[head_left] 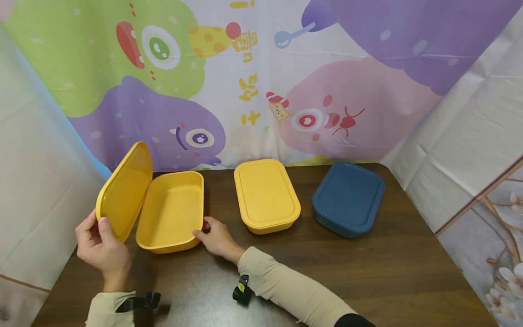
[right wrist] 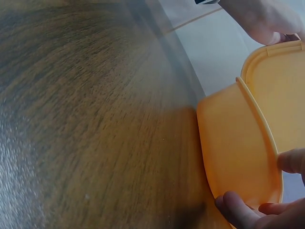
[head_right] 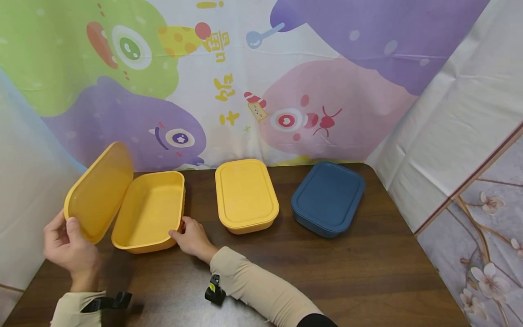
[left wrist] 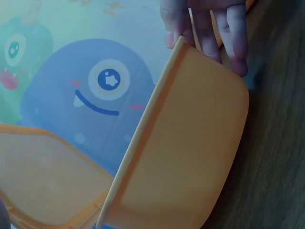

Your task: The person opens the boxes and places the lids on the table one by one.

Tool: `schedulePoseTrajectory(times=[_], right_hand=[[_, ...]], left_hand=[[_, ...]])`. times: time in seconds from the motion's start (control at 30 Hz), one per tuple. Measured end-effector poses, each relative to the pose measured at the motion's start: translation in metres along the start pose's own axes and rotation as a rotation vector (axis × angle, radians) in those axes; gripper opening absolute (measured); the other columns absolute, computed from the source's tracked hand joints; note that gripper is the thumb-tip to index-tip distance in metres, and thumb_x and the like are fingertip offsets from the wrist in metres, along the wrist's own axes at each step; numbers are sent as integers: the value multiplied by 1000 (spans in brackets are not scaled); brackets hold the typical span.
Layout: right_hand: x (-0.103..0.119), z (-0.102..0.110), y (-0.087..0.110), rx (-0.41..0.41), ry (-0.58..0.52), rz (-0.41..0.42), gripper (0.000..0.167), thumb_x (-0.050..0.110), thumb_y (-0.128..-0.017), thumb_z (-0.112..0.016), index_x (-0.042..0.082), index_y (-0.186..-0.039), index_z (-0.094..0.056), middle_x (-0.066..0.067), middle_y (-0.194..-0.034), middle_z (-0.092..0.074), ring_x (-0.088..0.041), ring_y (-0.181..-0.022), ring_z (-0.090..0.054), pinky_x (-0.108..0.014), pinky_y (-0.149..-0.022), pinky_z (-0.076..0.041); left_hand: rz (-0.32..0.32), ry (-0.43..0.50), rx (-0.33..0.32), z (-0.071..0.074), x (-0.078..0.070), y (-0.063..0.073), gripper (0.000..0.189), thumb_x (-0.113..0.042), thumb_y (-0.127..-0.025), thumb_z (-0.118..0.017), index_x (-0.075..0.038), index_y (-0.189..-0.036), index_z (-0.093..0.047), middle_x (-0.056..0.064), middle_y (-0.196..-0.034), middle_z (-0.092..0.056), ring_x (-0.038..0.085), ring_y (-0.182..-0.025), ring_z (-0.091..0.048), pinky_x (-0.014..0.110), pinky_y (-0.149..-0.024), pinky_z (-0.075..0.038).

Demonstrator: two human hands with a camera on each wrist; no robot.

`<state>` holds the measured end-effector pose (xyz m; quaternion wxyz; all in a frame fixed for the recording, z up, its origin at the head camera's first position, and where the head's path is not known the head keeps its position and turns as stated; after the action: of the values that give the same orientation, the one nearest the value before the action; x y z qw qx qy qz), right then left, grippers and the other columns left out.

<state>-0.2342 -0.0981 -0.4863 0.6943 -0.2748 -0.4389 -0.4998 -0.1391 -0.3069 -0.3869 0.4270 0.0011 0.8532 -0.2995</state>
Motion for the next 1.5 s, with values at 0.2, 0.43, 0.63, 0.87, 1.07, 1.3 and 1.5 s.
schedulePoseTrajectory(times=[0.2, 0.43, 0.63, 0.87, 1.07, 1.3, 1.5], right_hand=[[0, 0, 0, 0, 6, -3, 41, 26, -92, -66, 3, -126, -59, -8, -105, -68, -16, -96, -62, -24, -82, -48], [0, 0, -2, 0, 11, -11, 42, 26, -92, -66, 3, -126, -58, -7, -102, -67, -15, -92, -61, -23, -80, -47], [-1, 0, -2, 5, 5, -12, 41, 26, -93, -66, 3, -125, -58, -6, -101, -66, -12, -88, -59, -22, -77, -47], [-2, 0, -1, 8, -1, -27, 41, 27, -93, -66, 3, -125, -58, -6, -101, -67, -11, -88, -58, -23, -77, -47], [-1, 1, 1, 10, -12, -33, 41, 26, -93, -66, 3, -126, -58, -6, -101, -67, -10, -87, -58, -23, -77, -47], [0, 0, 1, 13, -14, -34, 41, 25, -93, -66, 2, -126, -57, -6, -101, -66, -10, -87, -57, -22, -77, -48], [0, 0, 1, 14, -14, -37, 41, 25, -93, -66, 3, -126, -58, -6, -101, -66, -10, -86, -58, -22, -76, -48]], left_hand=[[66, 35, -71, 7, 9, -4, 20, 0, -87, -67, 10, -105, -68, 7, -98, -68, 19, -94, -65, 25, -87, -52], [94, 124, -145, 13, 17, -8, 20, 2, -85, -67, 10, -103, -69, 11, -95, -71, 20, -87, -65, 26, -81, -51], [118, 140, -189, 15, 15, -9, 19, 4, -85, -65, 10, -103, -70, 11, -93, -70, 19, -86, -64, 27, -81, -49], [151, 197, -234, 21, 23, -12, 17, 6, -86, -65, 10, -102, -69, 13, -92, -71, 20, -84, -63, 27, -80, -48], [158, 178, -247, 27, 32, -16, 16, 6, -87, -64, 8, -101, -70, 12, -93, -72, 19, -84, -64, 27, -79, -48], [226, 214, -286, 35, 40, -18, 16, 5, -86, -67, 9, -101, -71, 14, -94, -72, 21, -86, -64, 28, -81, -49], [264, 216, -311, 41, 49, -20, 15, 5, -87, -65, 8, -100, -71, 15, -95, -70, 23, -87, -63, 30, -81, -49]])
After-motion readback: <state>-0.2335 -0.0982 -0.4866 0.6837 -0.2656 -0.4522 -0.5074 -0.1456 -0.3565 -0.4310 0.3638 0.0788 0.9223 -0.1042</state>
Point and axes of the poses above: each hand's wrist, its own y-axis away from the middle knuckle, its own z-axis out of the back of the hand, x = y × z, the point moved 6 cm from there along -y, towards the middle knuckle
